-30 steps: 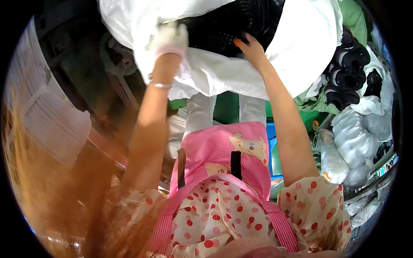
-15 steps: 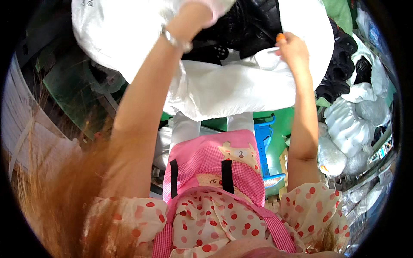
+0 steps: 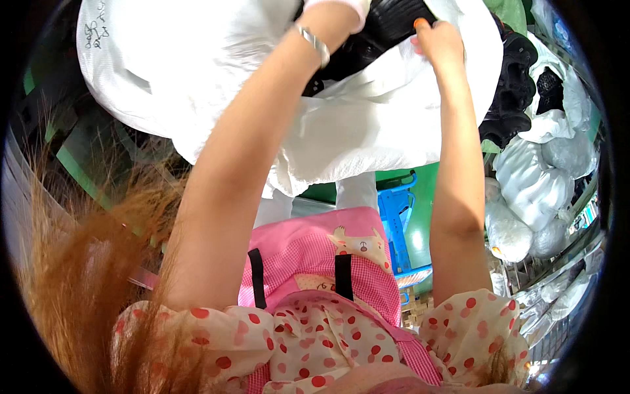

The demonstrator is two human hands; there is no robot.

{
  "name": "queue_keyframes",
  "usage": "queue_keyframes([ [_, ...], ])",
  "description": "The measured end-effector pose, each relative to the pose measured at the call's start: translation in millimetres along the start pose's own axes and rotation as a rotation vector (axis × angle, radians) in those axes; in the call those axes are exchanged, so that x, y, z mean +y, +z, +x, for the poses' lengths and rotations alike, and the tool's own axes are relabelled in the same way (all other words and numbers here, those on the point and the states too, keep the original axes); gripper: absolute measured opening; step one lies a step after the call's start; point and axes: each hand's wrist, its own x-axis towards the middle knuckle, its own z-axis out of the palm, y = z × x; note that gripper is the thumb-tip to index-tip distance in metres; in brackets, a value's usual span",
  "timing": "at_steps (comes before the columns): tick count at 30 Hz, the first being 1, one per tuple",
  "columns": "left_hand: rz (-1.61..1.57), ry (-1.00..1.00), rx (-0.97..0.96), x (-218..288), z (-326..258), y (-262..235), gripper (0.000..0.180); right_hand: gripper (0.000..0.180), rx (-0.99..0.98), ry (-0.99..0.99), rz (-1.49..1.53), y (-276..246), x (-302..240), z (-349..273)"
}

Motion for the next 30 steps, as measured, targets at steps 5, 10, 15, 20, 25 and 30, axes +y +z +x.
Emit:
queue_keyframes([
  [5, -0.059, -0.157, 0.04, -30, 34, -25, 0.076, 0.033, 0.01, 0.109, 0.966, 23, 19, 10],
  [10, 0.009, -0.175, -0.025, -16, 32, -33, 0.069, 0.039, -0.212, 0.396, 1.769, 48, 30, 28],
  [15, -0.811, -0.465, -0.057, -33, 22, -7, 0.068, 0.052, -0.107, 0.136, 1.716, 59, 27, 27],
  [20, -1.597, -0.535, -0.255, -54, -30, -86, 0.065, 0.027, -0.146, 0.028, 1.494, 29, 1, -42],
  [25, -1.836, -0.56, -0.05, -65, -126, -134, 0.048, 0.049, -0.031, -0.124, 1.232, 6, -9, -133],
  [30, -1.832, -0.751, 0.306, -56, -274, -246, 0.068, 0.059, -0.122, -0.434, 0.978, -50, -34, -283],
])
